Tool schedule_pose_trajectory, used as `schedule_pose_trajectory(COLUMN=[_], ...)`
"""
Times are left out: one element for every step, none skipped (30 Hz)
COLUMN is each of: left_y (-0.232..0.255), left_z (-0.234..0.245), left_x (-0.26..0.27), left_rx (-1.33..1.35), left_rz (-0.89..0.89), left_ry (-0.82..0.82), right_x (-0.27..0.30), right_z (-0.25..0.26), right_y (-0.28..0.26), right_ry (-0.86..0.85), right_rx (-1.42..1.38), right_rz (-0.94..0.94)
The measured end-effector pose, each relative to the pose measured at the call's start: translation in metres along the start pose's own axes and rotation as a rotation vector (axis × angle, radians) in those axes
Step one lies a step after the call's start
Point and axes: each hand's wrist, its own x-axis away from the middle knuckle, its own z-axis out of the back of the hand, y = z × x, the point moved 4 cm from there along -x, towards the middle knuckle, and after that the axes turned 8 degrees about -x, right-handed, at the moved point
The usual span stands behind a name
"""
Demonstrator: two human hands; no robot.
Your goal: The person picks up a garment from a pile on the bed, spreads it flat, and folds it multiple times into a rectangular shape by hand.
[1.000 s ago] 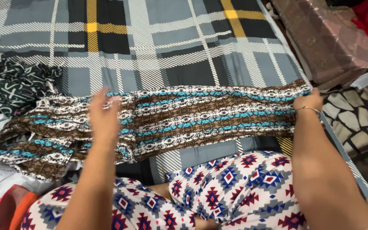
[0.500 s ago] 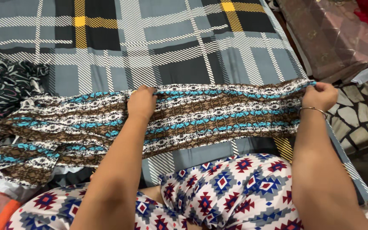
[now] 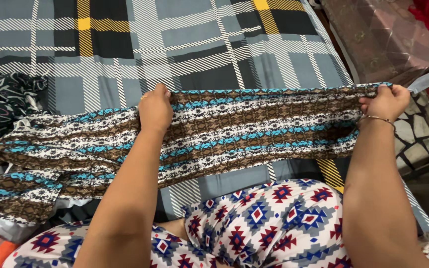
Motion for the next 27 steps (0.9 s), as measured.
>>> schedule_pose_trajectory(left_y=[-0.001, -0.002, -0.003, -0.005, -0.001, 0.004, 0.004, 0.005, 0.007, 0.009, 0.009, 0.009, 0.010, 0.011, 0.011, 0.012, 0.012, 0.013, 0.015, 0.016, 0.015, 0.017, 0.018, 0.017, 0.019, 0.021, 0.022], left_z=[-0.001, -0.007, -0.013, -0.012, -0.008, -0.004, -0.001, 0.003, 0.006, 0.008, 0.009, 0.008, 0.009, 0.008, 0.007, 0.008, 0.010, 0.012, 0.013, 0.014, 0.015, 0.014, 0.014, 0.014, 0.011, 0.008, 0.007], left_x=[-0.002, -0.004, -0.004, -0.004, -0.003, 0.000, 0.003, 0.010, 0.016, 0.019, 0.024, 0.026, 0.027, 0.027, 0.026, 0.026, 0.026, 0.025, 0.025, 0.024, 0.024, 0.025, 0.025, 0.024, 0.023, 0.021, 0.020], left_rx=[0.000, -0.001, -0.001, -0.001, -0.030, -0.059, -0.059, -0.057, -0.055, -0.055, -0.048, -0.041, -0.041, -0.120, -0.201, -0.201, -0.176, -0.152, -0.152, -0.163, -0.178, -0.180, -0.187, -0.193, -0.188, -0.203, -0.221], left_rz=[-0.001, 0.020, 0.041, 0.041, -0.089, -0.219, -0.220, -0.270, -0.320, -0.321, -0.286, -0.251, -0.251, -0.246, -0.241, -0.241, -0.235, -0.229, -0.228, -0.226, -0.223, -0.221, -0.222, -0.223, -0.229, -0.224, -0.218], left_ry=[0.000, -0.125, -0.251, -0.253, -0.207, -0.161, -0.160, -0.173, -0.187, -0.187, -0.230, -0.274, -0.275, -0.294, -0.310, -0.309, -0.290, -0.271, -0.267, -0.267, -0.269, -0.267, -0.237, -0.207, -0.208, -0.187, -0.167], right_x=[-0.006, -0.011, -0.017, -0.021, -0.024, -0.027, -0.029, -0.026, -0.020, -0.014, -0.008, -0.001, 0.004, 0.007, 0.008, 0.008, 0.007, 0.007, 0.007, 0.010, 0.016, 0.022, 0.031, 0.039, 0.046, 0.053, 0.058], right_z=[-0.001, -0.002, 0.000, 0.003, 0.004, 0.005, 0.008, 0.011, 0.013, 0.014, 0.015, 0.017, 0.017, 0.018, 0.018, 0.020, 0.020, 0.020, 0.022, 0.021, 0.018, 0.017, 0.016, 0.012, 0.009, 0.004, 0.000], right_y=[0.006, 0.015, 0.024, 0.032, 0.039, 0.043, 0.045, 0.044, 0.042, 0.038, 0.034, 0.031, 0.027, 0.025, 0.025, 0.025, 0.027, 0.028, 0.029, 0.029, 0.030, 0.024, 0.017, 0.011, 0.003, -0.003, -0.006], right_ry=[0.001, 0.009, 0.018, 0.019, 0.014, 0.009, 0.010, 0.002, -0.004, -0.003, 0.008, 0.019, 0.019, -0.004, -0.027, -0.027, -0.070, -0.113, -0.115, -0.168, -0.223, -0.225, -0.219, -0.214, -0.207, -0.257, -0.308], right_rx=[0.000, -0.086, -0.171, -0.170, -0.187, -0.204, -0.205, -0.197, -0.188, -0.187, -0.072, 0.043, 0.045, 0.088, 0.129, 0.128, 0.087, 0.045, 0.043, 0.042, 0.039, 0.037, 0.136, 0.235, 0.237, 0.275, 0.312], right_rz=[0.000, -0.043, -0.087, -0.087, -0.047, -0.006, -0.005, 0.004, 0.013, 0.014, -0.029, -0.073, -0.073, -0.088, -0.103, -0.101, -0.095, -0.088, -0.085, -0.117, -0.152, -0.152, -0.186, -0.218, -0.216, -0.236, -0.259])
